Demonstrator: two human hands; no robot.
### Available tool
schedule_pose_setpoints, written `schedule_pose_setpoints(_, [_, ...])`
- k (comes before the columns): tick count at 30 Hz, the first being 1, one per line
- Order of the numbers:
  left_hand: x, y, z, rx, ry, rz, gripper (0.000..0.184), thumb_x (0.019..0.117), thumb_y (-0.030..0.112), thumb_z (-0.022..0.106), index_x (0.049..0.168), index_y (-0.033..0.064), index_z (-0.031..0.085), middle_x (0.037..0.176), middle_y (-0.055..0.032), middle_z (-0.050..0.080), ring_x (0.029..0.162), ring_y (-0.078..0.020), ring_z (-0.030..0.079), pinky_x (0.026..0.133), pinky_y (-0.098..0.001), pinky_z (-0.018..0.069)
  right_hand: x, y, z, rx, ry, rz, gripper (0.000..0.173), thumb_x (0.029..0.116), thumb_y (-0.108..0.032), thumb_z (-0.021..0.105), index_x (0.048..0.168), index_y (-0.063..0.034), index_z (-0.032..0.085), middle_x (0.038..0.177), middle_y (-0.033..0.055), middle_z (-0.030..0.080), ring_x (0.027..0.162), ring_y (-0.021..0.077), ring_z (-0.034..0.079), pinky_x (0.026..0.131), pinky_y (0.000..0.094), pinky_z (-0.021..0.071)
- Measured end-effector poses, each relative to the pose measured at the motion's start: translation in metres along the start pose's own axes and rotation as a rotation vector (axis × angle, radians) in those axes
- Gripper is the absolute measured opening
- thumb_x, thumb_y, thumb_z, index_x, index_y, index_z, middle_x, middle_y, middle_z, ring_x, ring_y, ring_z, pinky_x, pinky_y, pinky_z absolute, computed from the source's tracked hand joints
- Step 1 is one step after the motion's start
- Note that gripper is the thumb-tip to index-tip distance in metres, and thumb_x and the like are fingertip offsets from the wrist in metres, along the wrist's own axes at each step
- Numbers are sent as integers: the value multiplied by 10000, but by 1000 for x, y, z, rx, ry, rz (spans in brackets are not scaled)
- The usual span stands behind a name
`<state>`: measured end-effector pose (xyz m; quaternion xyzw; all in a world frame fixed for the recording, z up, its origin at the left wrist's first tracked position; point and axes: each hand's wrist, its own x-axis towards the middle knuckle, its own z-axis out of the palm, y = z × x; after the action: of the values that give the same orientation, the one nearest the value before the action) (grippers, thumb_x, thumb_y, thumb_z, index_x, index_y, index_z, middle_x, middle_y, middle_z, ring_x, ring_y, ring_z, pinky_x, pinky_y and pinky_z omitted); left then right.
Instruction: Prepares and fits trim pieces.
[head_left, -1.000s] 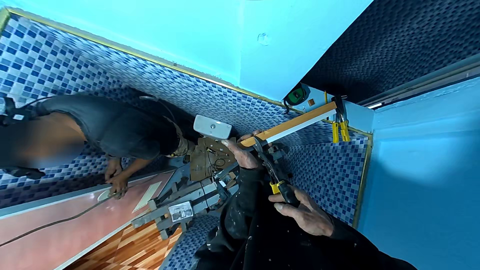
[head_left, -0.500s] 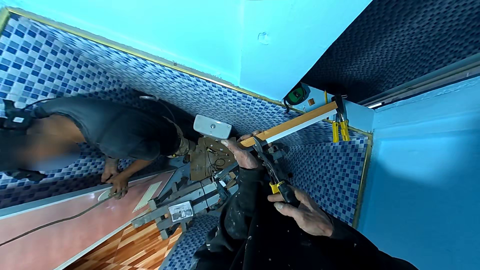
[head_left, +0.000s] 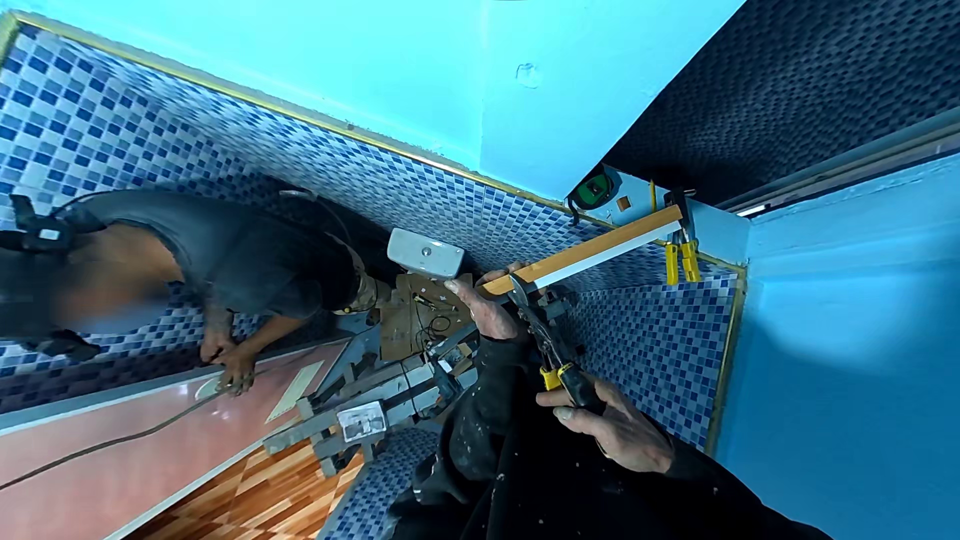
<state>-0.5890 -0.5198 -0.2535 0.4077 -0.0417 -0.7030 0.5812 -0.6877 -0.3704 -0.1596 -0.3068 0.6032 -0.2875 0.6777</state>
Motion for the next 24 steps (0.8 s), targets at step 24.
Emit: schedule_pose_setpoints(24, [-4, -3, -4, 17, -61, 54, 913, 930, 795, -22, 956, 182, 655, 919, -50, 768, 876, -194, 754, 736, -404, 635, -3, 21, 14, -152, 156, -171, 223, 942, -225, 641, 1053, -32, 641, 838, -34, 639, 752, -7, 611, 717, 187, 534])
